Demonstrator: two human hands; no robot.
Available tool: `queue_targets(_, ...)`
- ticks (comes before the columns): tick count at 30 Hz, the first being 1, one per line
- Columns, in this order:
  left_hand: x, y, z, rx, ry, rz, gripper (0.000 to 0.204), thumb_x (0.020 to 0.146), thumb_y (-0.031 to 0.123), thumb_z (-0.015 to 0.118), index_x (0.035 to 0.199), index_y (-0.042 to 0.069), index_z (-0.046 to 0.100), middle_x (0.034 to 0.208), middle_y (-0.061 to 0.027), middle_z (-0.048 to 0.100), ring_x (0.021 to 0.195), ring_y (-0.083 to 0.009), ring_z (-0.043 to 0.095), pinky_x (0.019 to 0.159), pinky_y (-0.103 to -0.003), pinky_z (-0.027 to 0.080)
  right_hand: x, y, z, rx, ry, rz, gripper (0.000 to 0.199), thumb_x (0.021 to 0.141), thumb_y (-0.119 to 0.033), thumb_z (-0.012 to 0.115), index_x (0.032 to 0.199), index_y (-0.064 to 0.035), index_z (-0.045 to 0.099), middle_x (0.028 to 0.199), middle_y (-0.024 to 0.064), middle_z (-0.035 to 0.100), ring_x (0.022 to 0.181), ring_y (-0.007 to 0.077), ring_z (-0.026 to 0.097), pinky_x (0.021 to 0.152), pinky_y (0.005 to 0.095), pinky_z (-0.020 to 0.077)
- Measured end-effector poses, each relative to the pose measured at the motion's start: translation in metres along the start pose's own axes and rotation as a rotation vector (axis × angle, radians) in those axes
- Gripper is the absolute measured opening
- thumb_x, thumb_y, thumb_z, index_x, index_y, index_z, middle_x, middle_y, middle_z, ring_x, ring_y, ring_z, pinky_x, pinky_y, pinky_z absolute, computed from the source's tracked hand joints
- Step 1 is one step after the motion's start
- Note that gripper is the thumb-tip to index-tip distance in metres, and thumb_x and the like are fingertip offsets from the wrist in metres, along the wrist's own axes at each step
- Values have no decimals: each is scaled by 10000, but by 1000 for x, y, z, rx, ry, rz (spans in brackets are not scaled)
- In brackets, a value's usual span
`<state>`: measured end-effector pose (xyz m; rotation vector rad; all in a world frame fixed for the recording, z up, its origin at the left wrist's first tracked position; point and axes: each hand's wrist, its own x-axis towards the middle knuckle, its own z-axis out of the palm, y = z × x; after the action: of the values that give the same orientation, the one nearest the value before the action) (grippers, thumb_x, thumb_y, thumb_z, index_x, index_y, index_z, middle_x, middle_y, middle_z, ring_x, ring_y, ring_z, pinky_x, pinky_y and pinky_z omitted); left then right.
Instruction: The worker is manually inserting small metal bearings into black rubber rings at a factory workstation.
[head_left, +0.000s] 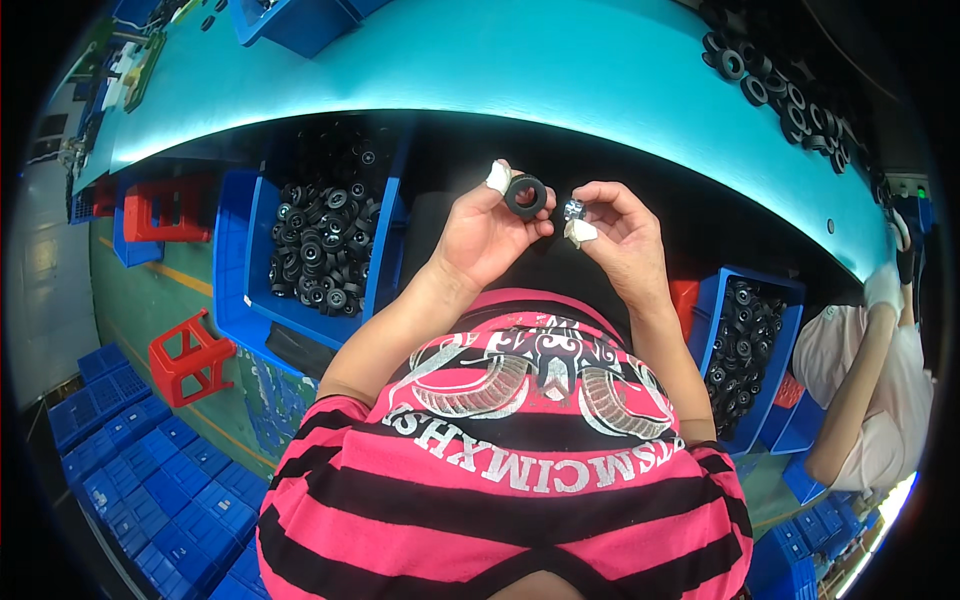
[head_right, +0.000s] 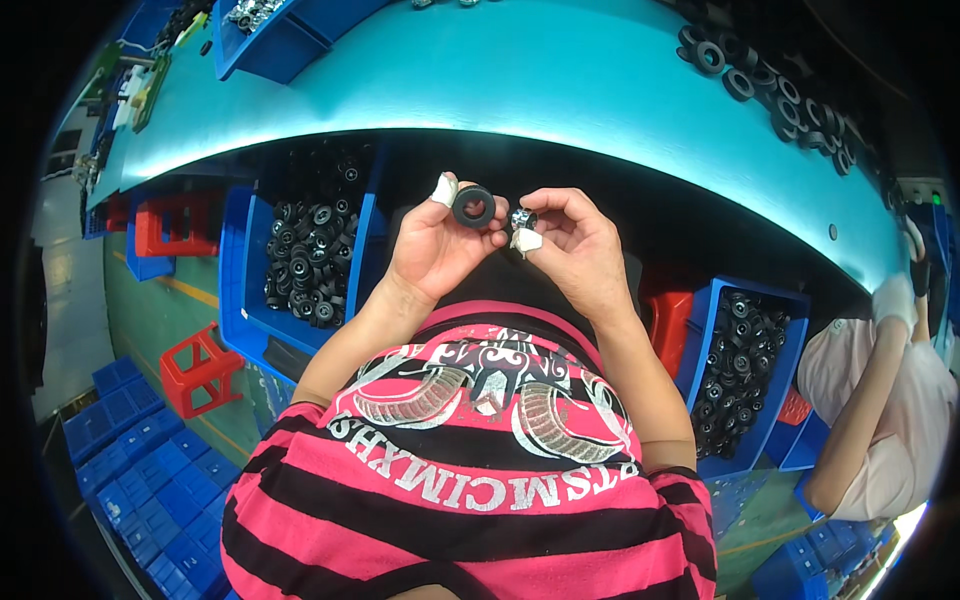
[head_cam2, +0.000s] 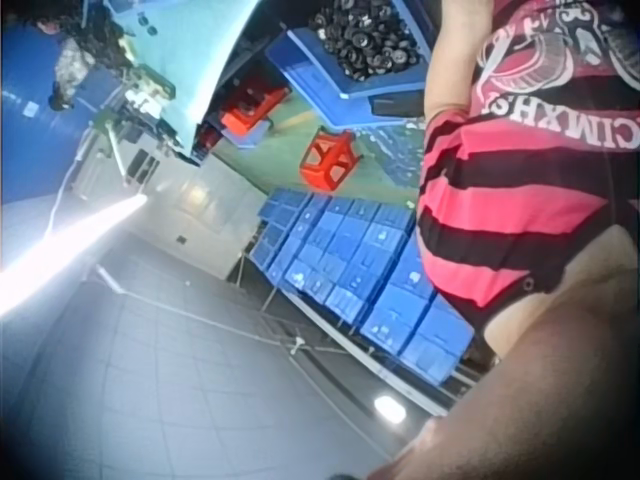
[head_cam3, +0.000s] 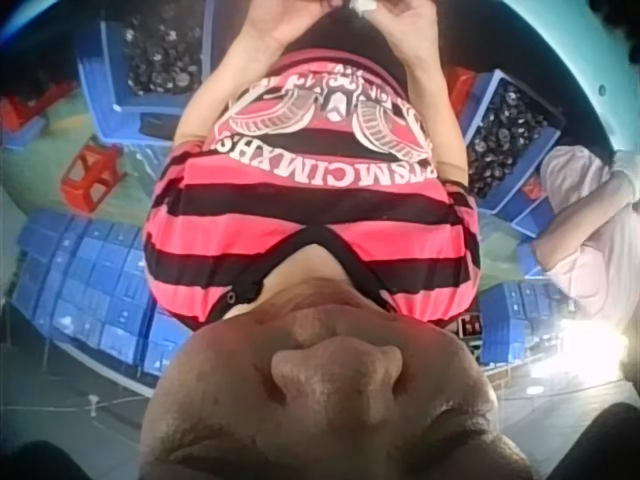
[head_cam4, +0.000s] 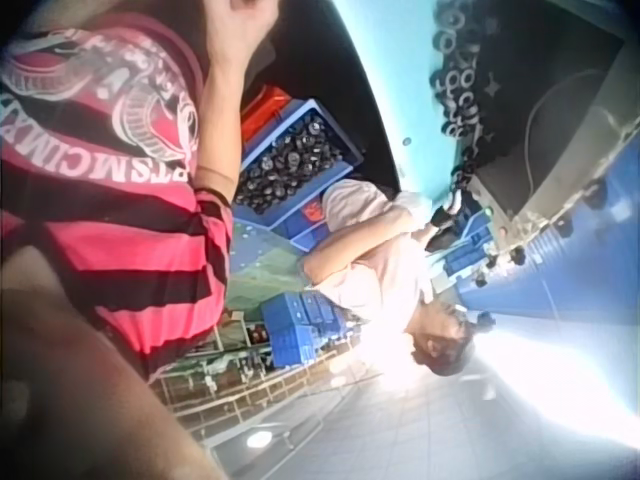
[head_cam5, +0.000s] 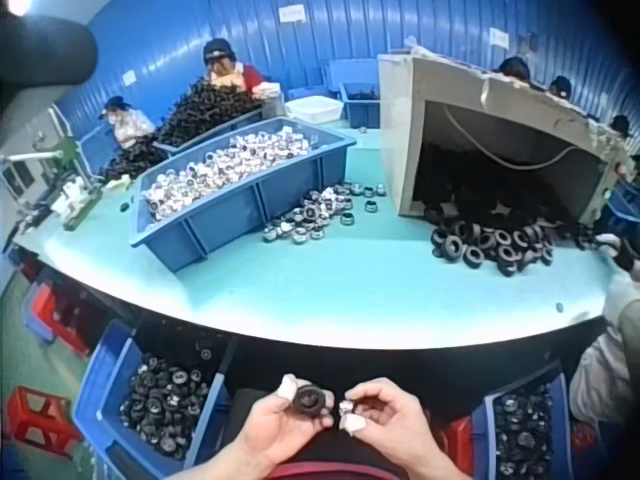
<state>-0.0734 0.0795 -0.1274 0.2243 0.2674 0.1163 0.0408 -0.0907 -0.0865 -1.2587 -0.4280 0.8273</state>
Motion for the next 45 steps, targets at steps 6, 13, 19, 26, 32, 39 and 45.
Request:
queue_targets(6,0,1,-3,-17,27,-3,276,999,323,574,1104,81,653,1160,-226,641,1015,-316,621,916,-444,515,0,0,2,3,-1,3,361,843,86,724,1185,21,628,1042,42,626,908,69,616,812,226,557)
queue_targets(13,1,2,-4,-64,28,-14,283,1064,309,505,1151,76,639,1219,-267,640,1067,-350,649,946,-475,547,1,1,0,21,-1,27,362,841,90,723,1181,15,625,1054,54,637,931,79,633,812,236,566)
queue_targets(19,0,3,-3,-58,25,7,260,1073,275,506,1135,65,645,1222,-254,644,1180,-374,630,995,-499,561,2,0,1,21,9,-8,349,849,91,717,1178,21,623,1073,62,633,947,93,642,821,241,570)
queue_targets(26,1,-2,3,-16,72,52,204,1046,241,581,1073,62,677,1238,-220,652,1258,-387,596,1025,-512,562,3,1,5,-12,59,-63,365,856,85,720,1199,29,611,1081,52,630,946,82,625,814,237,565)
queue_targets(32,2,0,-2,-58,27,44,231,1043,226,579,1116,23,662,1227,-214,655,1256,-392,599,1038,-518,563,4,5,-3,36,71,-49,366,855,80,720,1201,25,617,1084,34,625,935,65,599,841,221,538)
queue_targets(39,2,2,0,10,60,2,372,1057,276,546,1282,-18,590,1208,-210,637,1122,-356,654,979,-488,582,3,5,-1,51,73,-39,363,852,78,722,1197,26,622,1083,30,621,930,60,589,847,218,531)
queue_targets(45,0,3,-3,13,10,-34,456,1076,357,507,1393,30,524,1191,-211,635,986,-286,656,886,-428,573,3,7,-2,34,69,-34,360,850,74,726,1193,29,627,1077,27,618,939,60,585,850,217,531)
